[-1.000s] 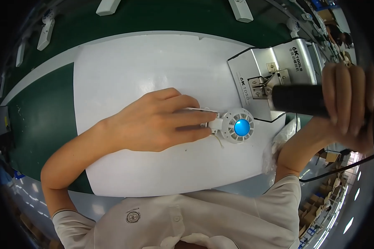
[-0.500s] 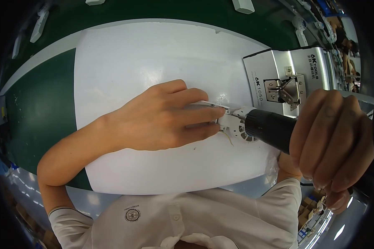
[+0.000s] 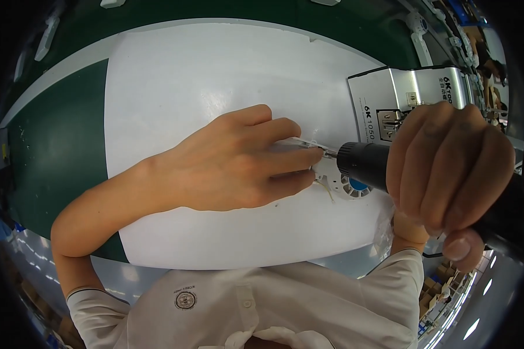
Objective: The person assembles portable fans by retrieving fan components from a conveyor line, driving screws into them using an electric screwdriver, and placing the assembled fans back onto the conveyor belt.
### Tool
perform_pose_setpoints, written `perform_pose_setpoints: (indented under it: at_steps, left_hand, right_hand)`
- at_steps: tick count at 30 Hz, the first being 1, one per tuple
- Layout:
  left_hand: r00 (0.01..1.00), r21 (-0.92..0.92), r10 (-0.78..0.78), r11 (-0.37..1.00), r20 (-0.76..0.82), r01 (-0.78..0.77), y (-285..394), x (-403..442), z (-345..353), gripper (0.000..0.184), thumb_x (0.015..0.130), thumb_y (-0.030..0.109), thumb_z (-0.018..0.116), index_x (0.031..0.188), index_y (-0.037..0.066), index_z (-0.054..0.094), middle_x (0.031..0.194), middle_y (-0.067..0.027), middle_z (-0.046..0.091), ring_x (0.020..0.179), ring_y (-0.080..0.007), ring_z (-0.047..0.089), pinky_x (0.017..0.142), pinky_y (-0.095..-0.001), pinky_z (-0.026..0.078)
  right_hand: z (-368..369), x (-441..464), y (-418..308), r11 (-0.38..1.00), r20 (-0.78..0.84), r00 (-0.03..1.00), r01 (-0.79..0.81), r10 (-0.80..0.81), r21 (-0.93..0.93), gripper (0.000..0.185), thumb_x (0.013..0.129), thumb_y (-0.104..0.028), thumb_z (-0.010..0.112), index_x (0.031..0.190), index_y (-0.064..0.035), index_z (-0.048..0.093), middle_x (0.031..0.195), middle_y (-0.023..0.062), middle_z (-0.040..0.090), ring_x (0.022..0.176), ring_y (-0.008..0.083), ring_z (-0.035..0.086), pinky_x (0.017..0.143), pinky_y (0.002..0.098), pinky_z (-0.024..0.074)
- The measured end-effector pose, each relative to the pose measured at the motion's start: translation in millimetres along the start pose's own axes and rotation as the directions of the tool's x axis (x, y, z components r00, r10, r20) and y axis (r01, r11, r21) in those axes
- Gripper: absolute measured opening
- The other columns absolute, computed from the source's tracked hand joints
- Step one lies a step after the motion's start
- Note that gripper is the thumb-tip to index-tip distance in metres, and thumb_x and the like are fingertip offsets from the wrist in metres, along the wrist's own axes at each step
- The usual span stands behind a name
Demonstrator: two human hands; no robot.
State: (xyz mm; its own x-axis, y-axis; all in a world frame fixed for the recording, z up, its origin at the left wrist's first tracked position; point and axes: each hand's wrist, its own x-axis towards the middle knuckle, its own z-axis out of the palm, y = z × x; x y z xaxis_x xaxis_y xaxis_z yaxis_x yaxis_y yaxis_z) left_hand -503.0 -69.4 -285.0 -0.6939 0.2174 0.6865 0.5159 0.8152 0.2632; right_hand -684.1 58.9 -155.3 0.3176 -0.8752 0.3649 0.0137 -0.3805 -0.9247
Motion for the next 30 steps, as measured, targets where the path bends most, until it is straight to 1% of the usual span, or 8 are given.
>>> perform_pose_setpoints:
  at_steps: [5,10,13,15,17,18,24,30]
  left_hand:
    - [0.999,-0.002,0.023,1.000,0.032,-0.023,-1.5,6.7,-3.1,0.006,0.081,0.010,0.071,0.087,0.011,0.071,0.113,0.0025,0.065,0.092,-0.0191,0.057,0.071,-0.0281,0.043]
    - [0.999,-0.033,0.010,0.999,0.034,-0.009,-2.8,4.9,-4.8,0.008,0.081,0.011,0.070,0.089,0.011,0.072,0.115,0.0022,0.066,0.095,-0.0193,0.057,0.074,-0.0284,0.043]
    - [0.999,0.013,0.007,1.000,0.052,-0.008,-7.7,6.8,-7.3,0.009,0.082,0.012,0.071,0.091,0.011,0.073,0.116,0.0015,0.067,0.095,-0.0195,0.057,0.075,-0.0286,0.043]
    - [0.997,0.033,0.005,0.999,0.075,-0.007,-10.4,8.1,-9.2,0.010,0.082,0.012,0.071,0.091,0.011,0.073,0.117,0.0013,0.067,0.096,-0.0196,0.057,0.075,-0.0286,0.043]
    - [0.996,0.042,-0.005,0.999,0.084,0.001,-7.0,5.6,-8.0,0.011,0.082,0.013,0.071,0.093,0.011,0.073,0.117,0.0007,0.068,0.096,-0.0198,0.057,0.075,-0.0286,0.043]
    - [0.997,0.051,-0.011,0.999,0.081,0.007,-6.3,5.3,-7.8,0.011,0.082,0.013,0.071,0.093,0.011,0.074,0.117,0.0004,0.068,0.097,-0.0200,0.057,0.076,-0.0286,0.043]
    - [0.997,0.032,-0.029,0.999,0.074,0.026,-9.3,3.6,-5.8,0.012,0.083,0.013,0.071,0.094,0.012,0.074,0.117,0.0003,0.068,0.098,-0.0200,0.057,0.076,-0.0284,0.043]
    - [0.997,0.033,-0.033,0.999,0.068,0.031,-9.1,1.5,-4.4,0.010,0.083,0.014,0.071,0.093,0.013,0.074,0.117,0.0014,0.068,0.098,-0.0193,0.057,0.075,-0.0284,0.043]
  right_hand:
    - [-1.3,-2.7,-5.6,0.996,-0.038,0.997,0.064,-0.062,0.060,0.021,0.069,-0.014,0.080,0.081,-0.0134,0.062,0.063,-0.0008,0.066,0.048,0.0111,0.060,0.044,0.0213,0.0507]
    - [-25.2,-12.8,-67.2,0.999,0.194,0.980,0.039,-0.038,0.002,0.016,0.071,-0.013,0.078,0.079,-0.0147,0.065,0.063,-0.0005,0.069,0.050,0.0078,0.063,0.052,0.0176,0.0538]
    - [-2.3,-24.6,-92.7,0.935,-0.209,0.978,-0.069,-0.006,-0.349,0.014,0.091,-0.017,0.066,0.098,-0.0105,0.055,0.070,0.0023,0.061,0.053,0.0136,0.057,0.054,0.0288,0.0516]
    - [-1.4,-26.6,-92.7,0.891,-0.344,0.938,-0.120,-0.043,-0.437,0.015,0.098,-0.018,0.062,0.105,-0.0092,0.052,0.072,0.0032,0.058,0.054,0.0156,0.055,0.055,0.0325,0.0509]
    - [-7.8,-22.3,-82.4,0.958,-0.456,0.889,-0.102,-0.033,-0.268,0.015,0.085,-0.017,0.073,0.093,-0.0117,0.061,0.069,0.0015,0.064,0.054,0.0117,0.060,0.057,0.0251,0.0545]
    - [-13.0,-19.2,-77.9,0.975,-0.464,0.884,-0.063,-0.046,-0.215,0.015,0.084,-0.016,0.073,0.092,-0.0117,0.061,0.069,0.0015,0.065,0.054,0.0117,0.060,0.057,0.0248,0.0547]
    - [-12.3,-13.6,-41.3,0.989,-0.028,0.990,0.140,-0.138,0.056,0.015,0.079,-0.013,0.076,0.088,-0.0120,0.065,0.068,0.0018,0.067,0.053,0.0117,0.063,0.055,0.0227,0.0560]
    - [-0.3,-4.6,-19.0,0.988,0.050,0.989,0.131,-0.136,0.087,0.016,0.074,-0.010,0.080,0.084,-0.0122,0.068,0.066,0.0021,0.070,0.052,0.0117,0.065,0.053,0.0207,0.0573]
